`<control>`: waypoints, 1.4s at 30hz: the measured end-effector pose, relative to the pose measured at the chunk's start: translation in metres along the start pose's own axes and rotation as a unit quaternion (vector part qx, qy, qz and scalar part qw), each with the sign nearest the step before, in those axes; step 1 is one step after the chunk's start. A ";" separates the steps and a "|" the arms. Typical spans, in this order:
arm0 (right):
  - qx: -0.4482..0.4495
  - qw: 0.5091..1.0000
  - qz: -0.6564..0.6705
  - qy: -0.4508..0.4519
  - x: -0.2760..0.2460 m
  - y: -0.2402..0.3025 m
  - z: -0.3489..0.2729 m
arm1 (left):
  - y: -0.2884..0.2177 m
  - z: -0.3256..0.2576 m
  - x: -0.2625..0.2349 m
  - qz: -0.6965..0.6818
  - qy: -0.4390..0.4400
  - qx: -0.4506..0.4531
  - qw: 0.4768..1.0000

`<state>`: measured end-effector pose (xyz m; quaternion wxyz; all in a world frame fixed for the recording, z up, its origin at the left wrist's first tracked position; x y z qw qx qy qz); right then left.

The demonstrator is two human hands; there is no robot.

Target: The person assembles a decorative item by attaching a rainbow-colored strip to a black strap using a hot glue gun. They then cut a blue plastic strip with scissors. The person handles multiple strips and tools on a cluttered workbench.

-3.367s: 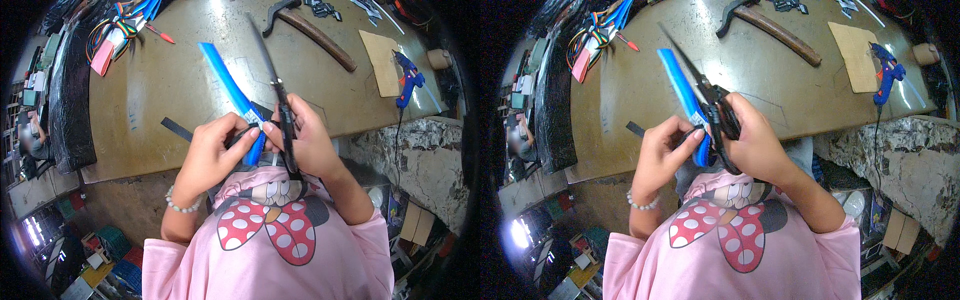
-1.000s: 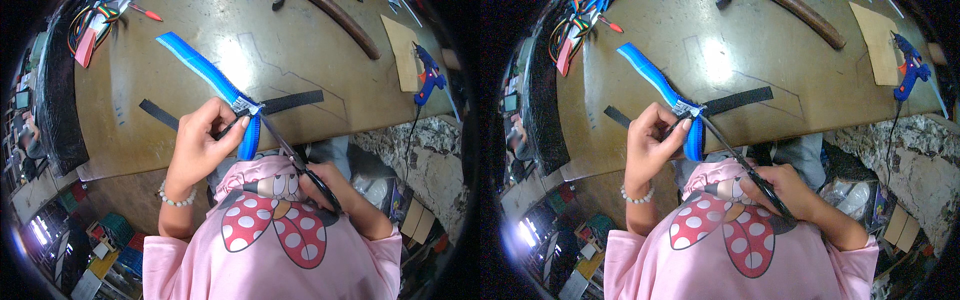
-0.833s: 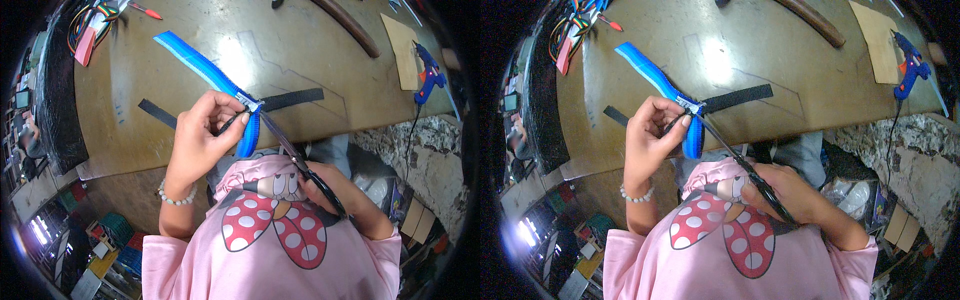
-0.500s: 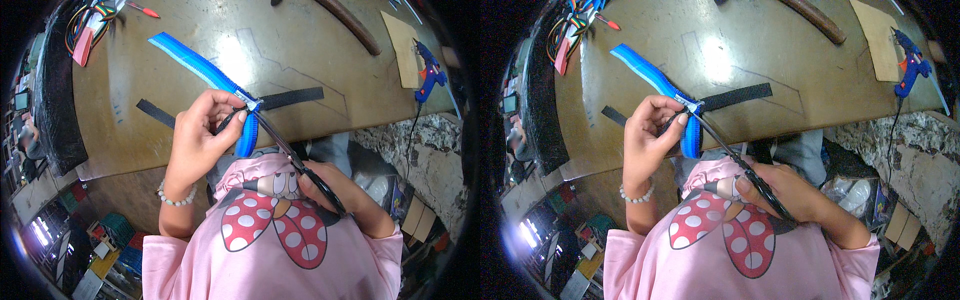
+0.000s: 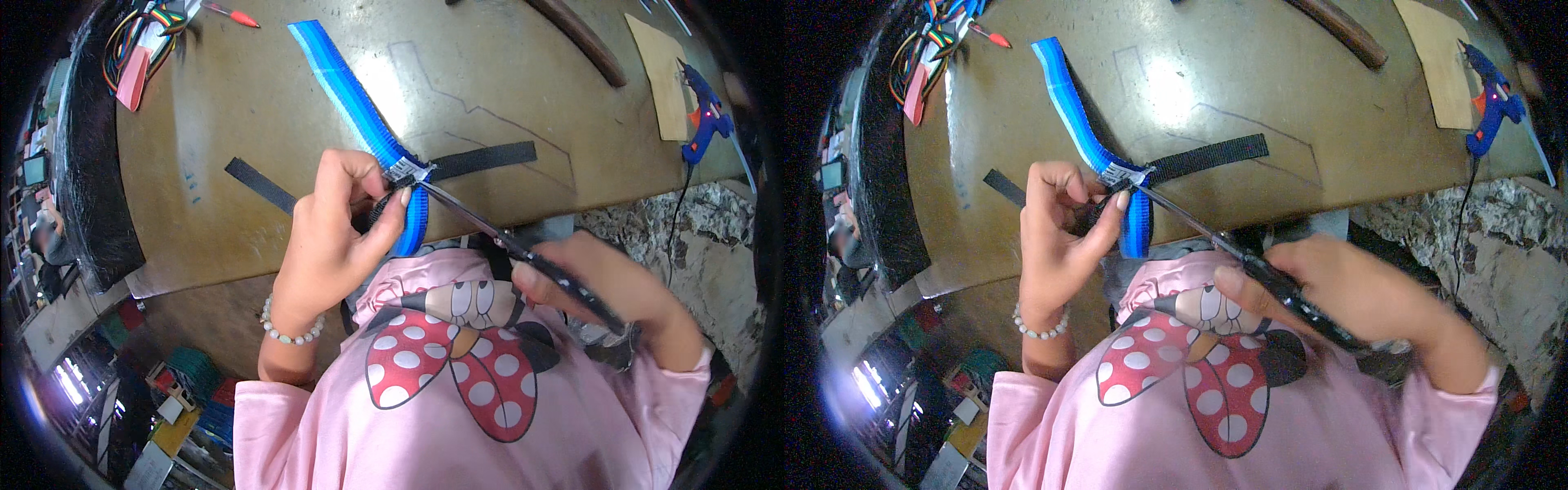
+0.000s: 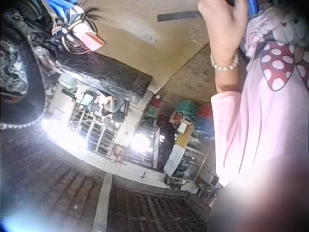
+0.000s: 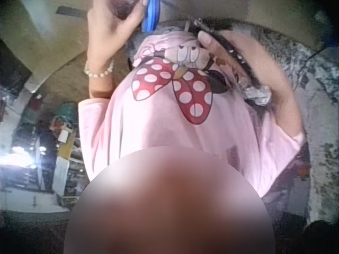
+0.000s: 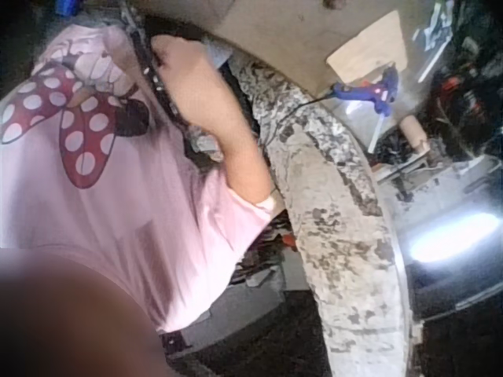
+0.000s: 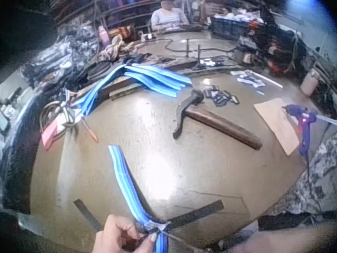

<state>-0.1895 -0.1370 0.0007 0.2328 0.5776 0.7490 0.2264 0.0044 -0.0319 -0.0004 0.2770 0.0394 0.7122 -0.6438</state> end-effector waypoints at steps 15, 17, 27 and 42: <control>0.103 0.992 -0.074 -0.017 -0.036 0.007 -0.013 | 0.014 0.006 -0.002 -0.128 0.033 -0.036 0.991; -0.045 0.992 -0.028 -0.111 -0.041 0.016 -0.019 | 0.019 0.006 -0.003 -0.192 0.046 -0.086 0.977; -0.261 0.888 0.343 -0.160 -0.012 0.048 0.046 | -0.013 0.016 -0.006 -0.128 0.084 -0.083 0.985; -0.388 0.764 0.427 -0.288 -0.007 0.045 0.050 | -0.037 0.008 -0.016 0.073 -0.087 -0.023 0.993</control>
Point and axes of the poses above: each hand's wrist, its own z-axis towards the middle knuckle, its own x-axis out of the palm, y = z × x, the point moved 7 cm from there along z, towards the middle knuckle, and after that the axes turned 6 degrees about y, right-handed, at the moved point
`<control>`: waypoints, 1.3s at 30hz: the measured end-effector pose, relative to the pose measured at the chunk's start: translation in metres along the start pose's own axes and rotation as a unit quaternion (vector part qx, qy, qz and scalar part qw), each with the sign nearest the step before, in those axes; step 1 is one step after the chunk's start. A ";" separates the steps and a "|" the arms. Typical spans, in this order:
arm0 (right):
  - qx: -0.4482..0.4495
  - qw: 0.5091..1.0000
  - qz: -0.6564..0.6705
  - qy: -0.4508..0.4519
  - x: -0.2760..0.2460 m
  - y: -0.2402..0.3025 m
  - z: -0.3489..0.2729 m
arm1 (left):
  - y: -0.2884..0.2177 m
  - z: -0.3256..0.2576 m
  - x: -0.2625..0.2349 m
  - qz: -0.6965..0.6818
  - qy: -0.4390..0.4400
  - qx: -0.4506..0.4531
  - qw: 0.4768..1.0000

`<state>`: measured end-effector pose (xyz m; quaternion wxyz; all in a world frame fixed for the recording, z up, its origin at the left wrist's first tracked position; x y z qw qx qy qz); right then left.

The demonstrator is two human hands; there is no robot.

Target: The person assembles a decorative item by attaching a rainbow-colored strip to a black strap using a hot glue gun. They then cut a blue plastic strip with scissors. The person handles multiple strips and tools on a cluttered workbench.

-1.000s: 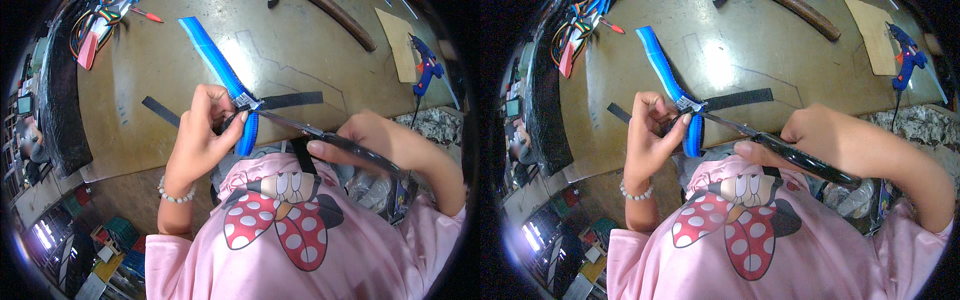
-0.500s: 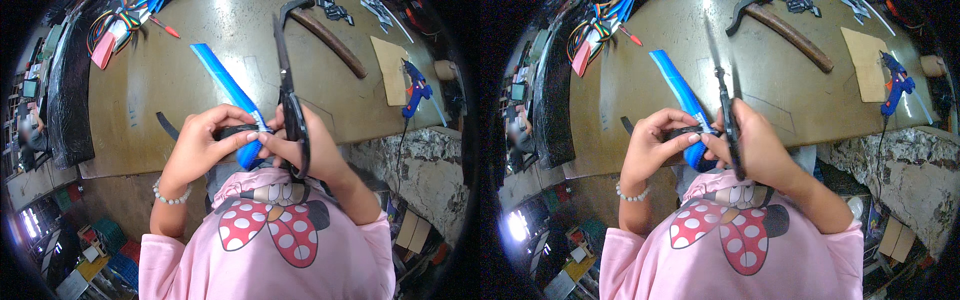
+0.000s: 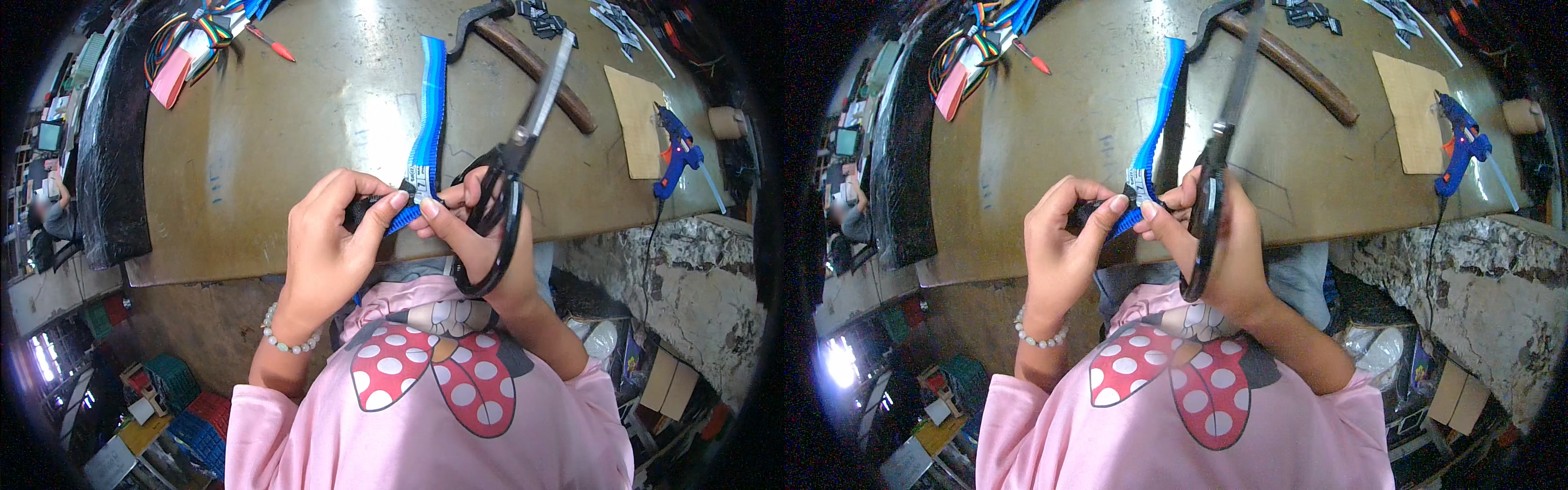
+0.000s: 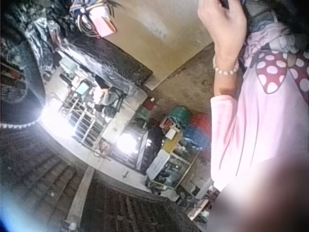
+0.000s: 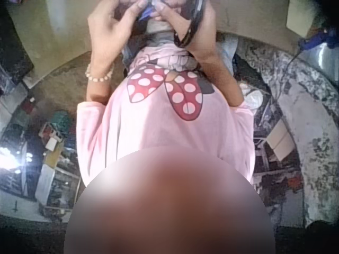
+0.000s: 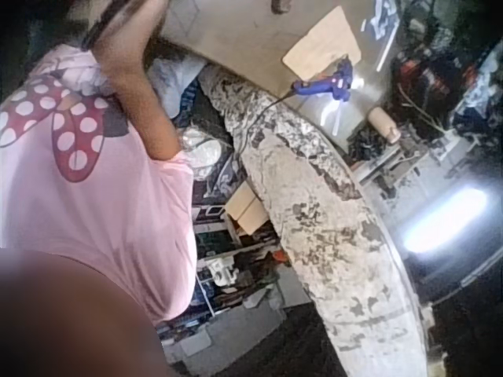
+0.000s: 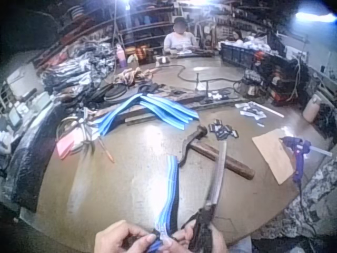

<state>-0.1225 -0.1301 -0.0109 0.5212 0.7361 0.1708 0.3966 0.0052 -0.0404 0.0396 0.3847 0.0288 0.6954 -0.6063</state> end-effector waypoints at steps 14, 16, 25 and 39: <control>0.115 0.990 -0.015 0.075 -0.038 0.021 -0.051 | 0.030 0.001 0.025 -0.108 0.011 -0.045 0.993; 0.277 0.952 -0.005 0.133 -0.036 0.000 -0.076 | 0.034 0.001 0.027 -0.110 0.006 -0.050 0.993; 0.276 0.906 -0.189 0.260 -0.021 -0.030 -0.075 | 0.030 0.000 0.027 -0.085 -0.028 -0.037 0.995; 0.284 0.902 -0.219 0.240 -0.021 -0.027 -0.074 | 0.031 -0.002 0.031 -0.087 -0.042 -0.027 0.995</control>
Point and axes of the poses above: each hand's wrist, its own z-axis towards the middle knuckle, its own x-axis out of the palm, y = z × x, the point moved 7 cm from there along z, towards the middle knuckle, and after that the axes turned 6 degrees about y, right-handed, at the moved point
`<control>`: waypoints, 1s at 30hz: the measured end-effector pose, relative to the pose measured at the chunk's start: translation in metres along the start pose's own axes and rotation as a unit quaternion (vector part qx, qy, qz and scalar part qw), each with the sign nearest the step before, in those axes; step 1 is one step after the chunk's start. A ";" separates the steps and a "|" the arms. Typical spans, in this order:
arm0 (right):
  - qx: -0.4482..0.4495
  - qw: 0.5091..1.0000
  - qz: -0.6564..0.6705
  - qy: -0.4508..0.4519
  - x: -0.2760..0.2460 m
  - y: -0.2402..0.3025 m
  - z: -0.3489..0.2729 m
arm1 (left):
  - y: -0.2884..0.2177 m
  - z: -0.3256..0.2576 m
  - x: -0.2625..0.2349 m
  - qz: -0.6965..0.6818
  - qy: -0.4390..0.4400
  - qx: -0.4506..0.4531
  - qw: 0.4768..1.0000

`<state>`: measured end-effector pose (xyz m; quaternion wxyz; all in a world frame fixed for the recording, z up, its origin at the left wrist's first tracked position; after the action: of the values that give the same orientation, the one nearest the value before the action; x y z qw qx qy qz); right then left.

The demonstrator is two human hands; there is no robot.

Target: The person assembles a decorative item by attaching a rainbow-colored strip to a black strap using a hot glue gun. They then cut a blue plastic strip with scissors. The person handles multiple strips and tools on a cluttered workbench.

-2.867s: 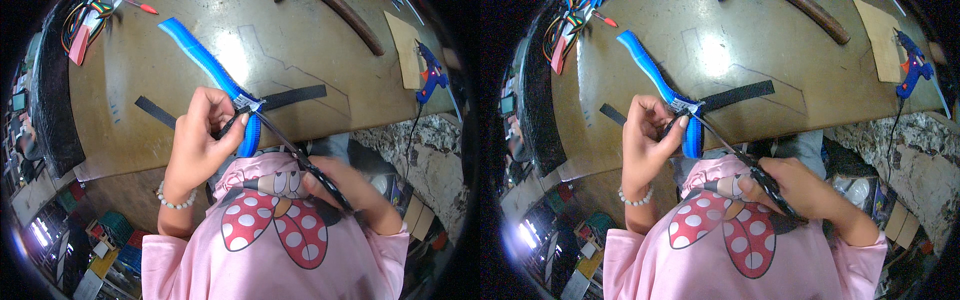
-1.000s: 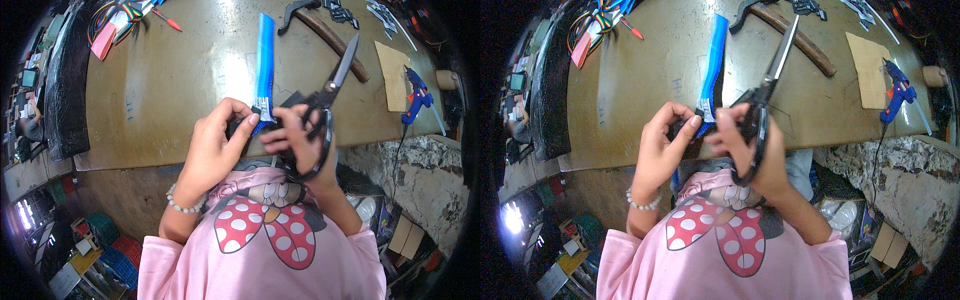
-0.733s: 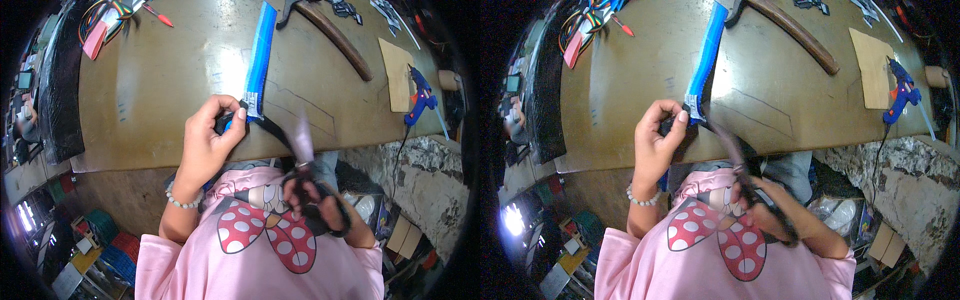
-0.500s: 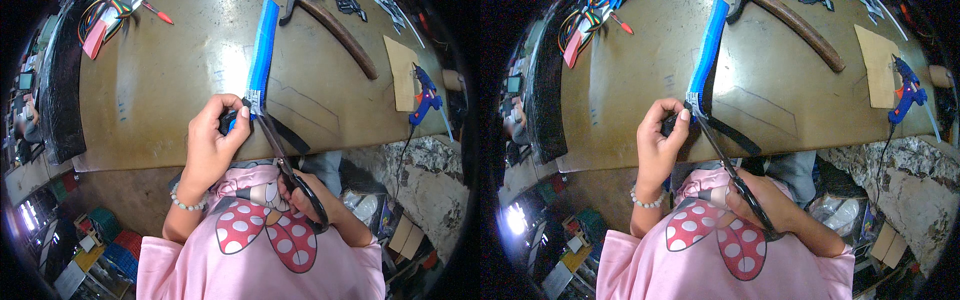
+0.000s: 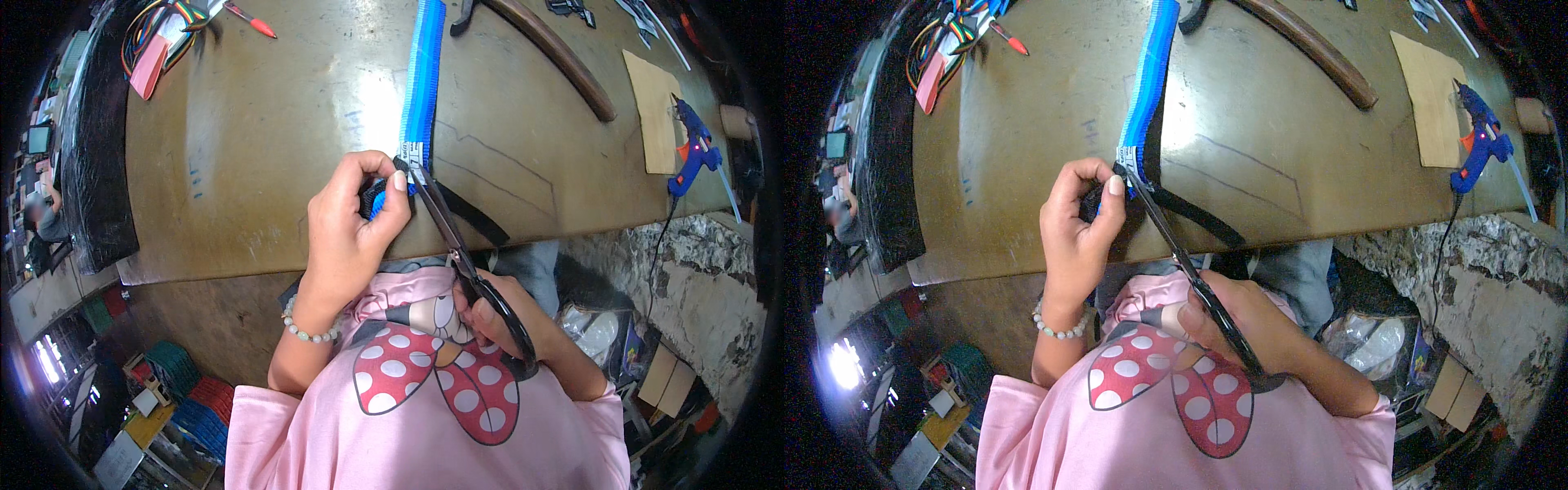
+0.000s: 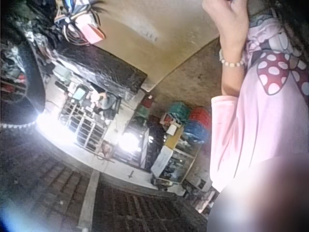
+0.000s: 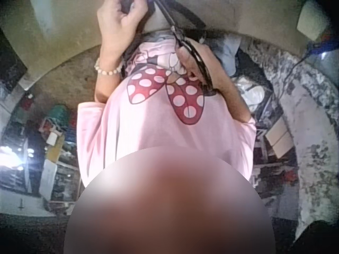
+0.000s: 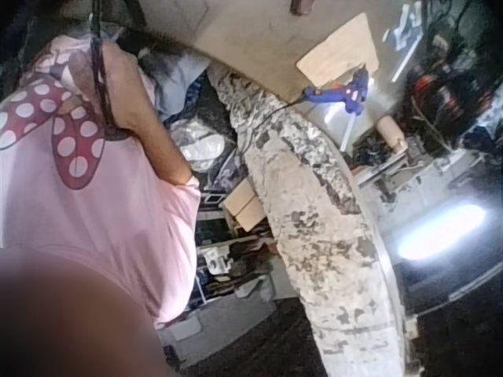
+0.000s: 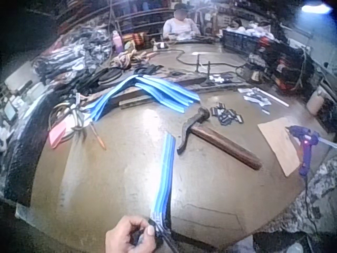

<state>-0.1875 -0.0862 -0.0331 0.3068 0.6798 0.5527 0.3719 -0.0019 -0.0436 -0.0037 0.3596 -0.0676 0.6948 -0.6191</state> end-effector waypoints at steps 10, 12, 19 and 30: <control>-0.015 1.000 0.011 0.000 0.000 0.005 0.000 | 0.001 -0.001 0.001 0.015 0.000 0.005 1.000; -0.023 1.000 0.018 0.005 0.000 0.008 0.000 | 0.001 -0.001 0.001 0.021 0.001 0.010 1.000; 0.018 0.997 0.070 -0.008 0.000 0.005 -0.002 | 0.000 -0.001 0.002 0.026 -0.006 0.011 1.000; 0.086 0.975 0.203 -0.039 -0.013 -0.008 -0.003 | -0.026 -0.015 0.028 0.084 0.117 0.166 0.975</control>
<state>-0.1960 -0.0969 -0.0402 0.1867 0.8153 0.4209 0.3511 -0.0403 -0.0518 0.0082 0.3329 0.1252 0.6226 -0.6971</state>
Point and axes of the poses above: each hand's wrist, its own z-axis towards the middle knuckle, its own x-axis out of the palm, y = z × x, the point moved 7 cm from there along z, towards the middle knuckle, and after that the axes turned 6 degrees about y, right-handed, at the moved point
